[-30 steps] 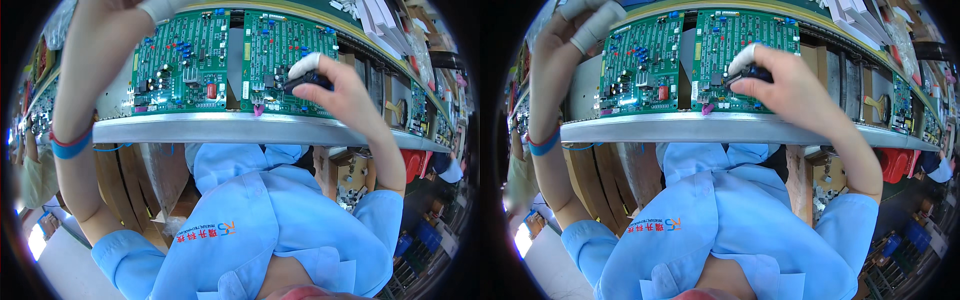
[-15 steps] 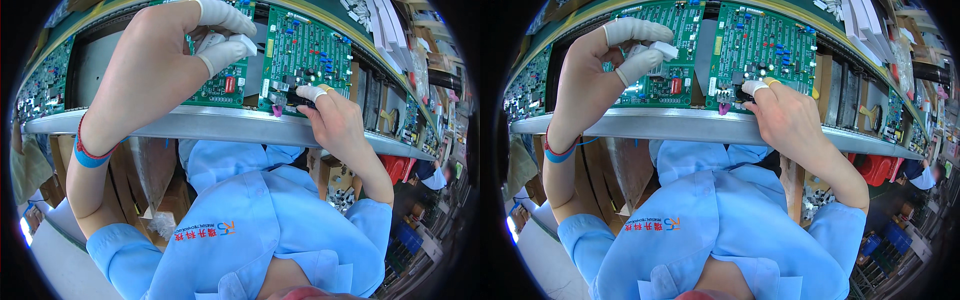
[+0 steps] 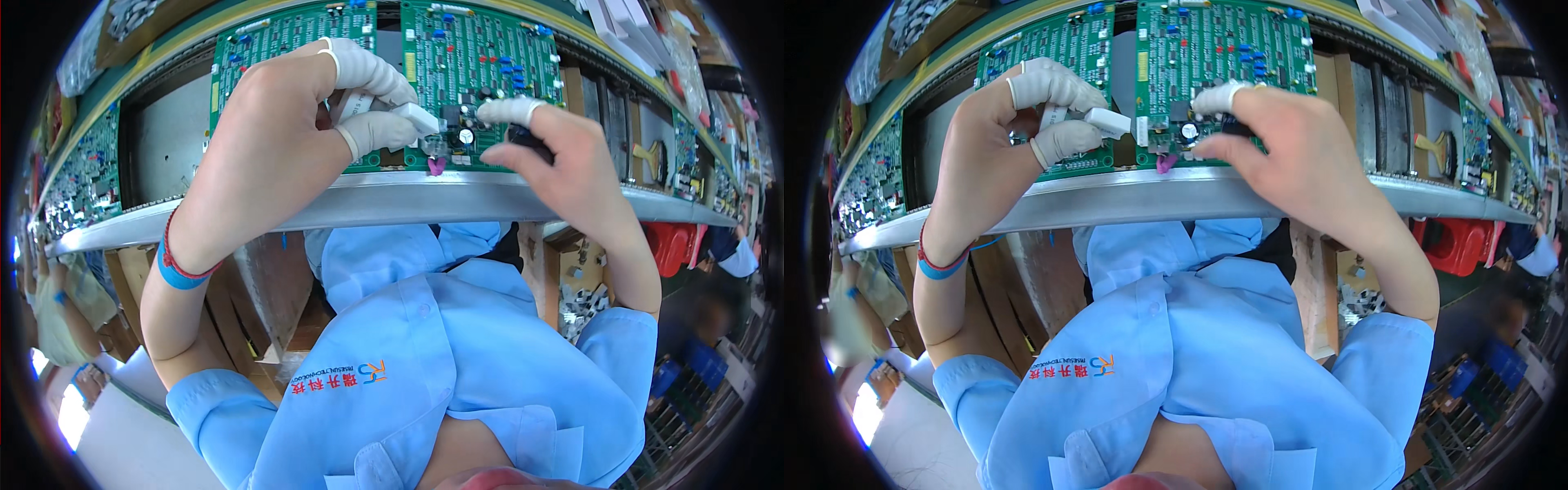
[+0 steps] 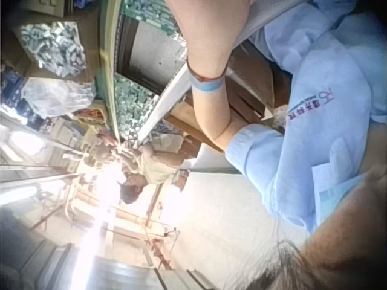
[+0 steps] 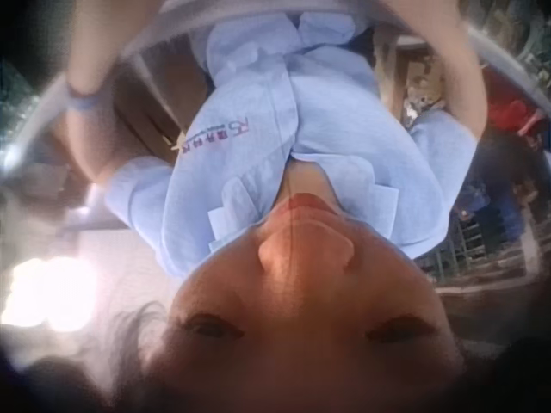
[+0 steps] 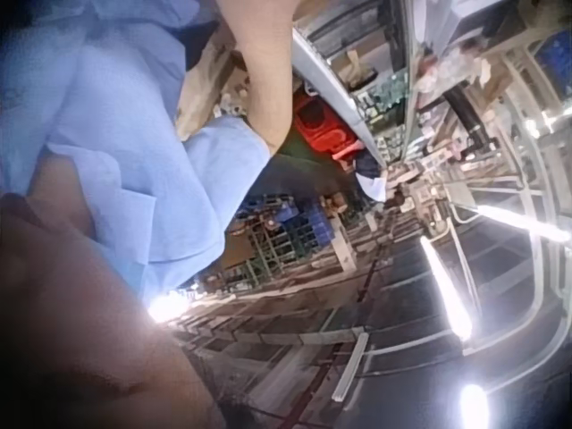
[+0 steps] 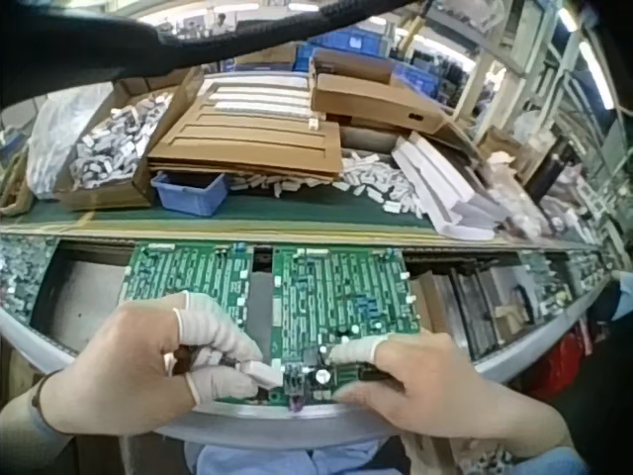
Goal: Manually assemble components onto printed circuit boards on an assembly line.
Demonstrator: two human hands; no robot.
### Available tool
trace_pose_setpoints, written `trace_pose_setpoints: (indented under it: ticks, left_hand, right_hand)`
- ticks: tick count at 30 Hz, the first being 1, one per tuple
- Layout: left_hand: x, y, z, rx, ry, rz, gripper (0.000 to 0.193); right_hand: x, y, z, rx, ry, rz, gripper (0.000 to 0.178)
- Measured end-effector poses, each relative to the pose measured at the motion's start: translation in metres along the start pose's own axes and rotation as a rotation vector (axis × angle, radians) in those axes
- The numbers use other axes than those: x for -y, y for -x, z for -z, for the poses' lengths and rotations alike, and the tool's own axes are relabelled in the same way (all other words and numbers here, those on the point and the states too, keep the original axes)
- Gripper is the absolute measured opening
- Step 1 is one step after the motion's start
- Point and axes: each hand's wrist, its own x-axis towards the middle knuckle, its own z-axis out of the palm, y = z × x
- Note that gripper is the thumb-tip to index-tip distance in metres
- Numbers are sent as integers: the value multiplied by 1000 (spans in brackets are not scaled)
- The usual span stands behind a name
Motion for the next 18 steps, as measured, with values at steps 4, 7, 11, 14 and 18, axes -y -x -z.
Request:
trace_pose_setpoints:
  ticks: [4,7,11,14,18]
  left_hand:
    - [-21,-17,-23,63,-223,-120,18]
    - [-26,-29,-51,47,-367,-282,17]
    - [-29,-40,-76,81,-667,-441,18]
    - [-37,-44,-87,149,-775,-446,17]
    - [-37,-44,-90,169,-869,-361,16]
  right_hand:
    - [-14,14,10,-33,-395,-163,27]
    - [-29,26,11,-74,-525,-193,22]
    - [-47,48,18,-44,-608,-193,31]
    - [-25,52,35,-185,-636,-306,22]
    - [-34,67,46,-54,-771,-491,28]
